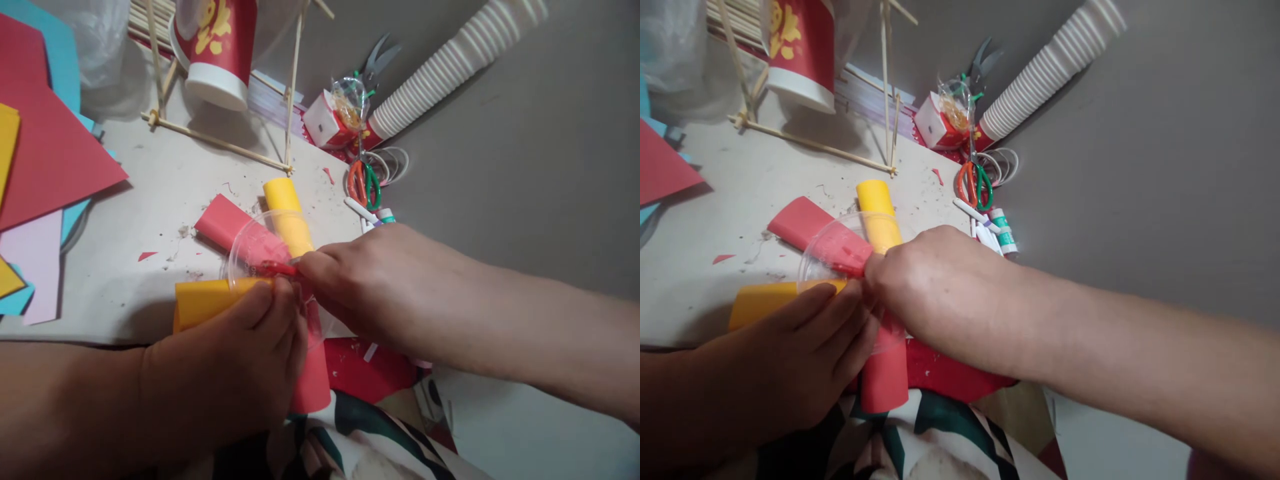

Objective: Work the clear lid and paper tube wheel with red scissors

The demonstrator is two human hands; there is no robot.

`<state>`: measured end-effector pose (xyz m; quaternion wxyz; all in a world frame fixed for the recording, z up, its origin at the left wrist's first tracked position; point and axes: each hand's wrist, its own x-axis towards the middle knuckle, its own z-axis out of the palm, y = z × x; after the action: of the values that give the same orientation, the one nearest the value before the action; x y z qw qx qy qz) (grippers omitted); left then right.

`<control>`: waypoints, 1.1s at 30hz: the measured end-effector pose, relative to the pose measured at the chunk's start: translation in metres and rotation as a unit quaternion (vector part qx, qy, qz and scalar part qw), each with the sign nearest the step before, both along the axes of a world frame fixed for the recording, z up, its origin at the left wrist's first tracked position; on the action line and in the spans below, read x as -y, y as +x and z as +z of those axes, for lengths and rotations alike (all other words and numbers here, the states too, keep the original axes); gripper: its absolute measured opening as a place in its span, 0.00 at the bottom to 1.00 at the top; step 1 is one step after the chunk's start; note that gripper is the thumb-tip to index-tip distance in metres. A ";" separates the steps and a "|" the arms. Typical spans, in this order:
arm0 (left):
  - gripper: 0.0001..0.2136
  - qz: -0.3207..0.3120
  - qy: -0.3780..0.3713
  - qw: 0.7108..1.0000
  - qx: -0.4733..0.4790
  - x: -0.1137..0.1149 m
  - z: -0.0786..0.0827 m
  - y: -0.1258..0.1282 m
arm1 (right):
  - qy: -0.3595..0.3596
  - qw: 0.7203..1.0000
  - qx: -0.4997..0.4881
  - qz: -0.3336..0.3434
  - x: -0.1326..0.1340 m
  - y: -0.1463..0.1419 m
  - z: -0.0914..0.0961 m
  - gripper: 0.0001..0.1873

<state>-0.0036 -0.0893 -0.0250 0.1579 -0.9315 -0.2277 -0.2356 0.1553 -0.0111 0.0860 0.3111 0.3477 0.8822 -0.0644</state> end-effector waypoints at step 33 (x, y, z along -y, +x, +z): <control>0.20 -0.004 0.003 1.000 -0.001 -0.001 0.001 0.000 | 0.010 0.994 -0.054 -0.089 0.003 0.008 -0.007 0.10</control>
<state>-0.0032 -0.0881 -0.0244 0.1602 -0.9321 -0.2235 -0.2359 0.1630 -0.0139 0.0794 0.2527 0.4243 0.8636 -0.1020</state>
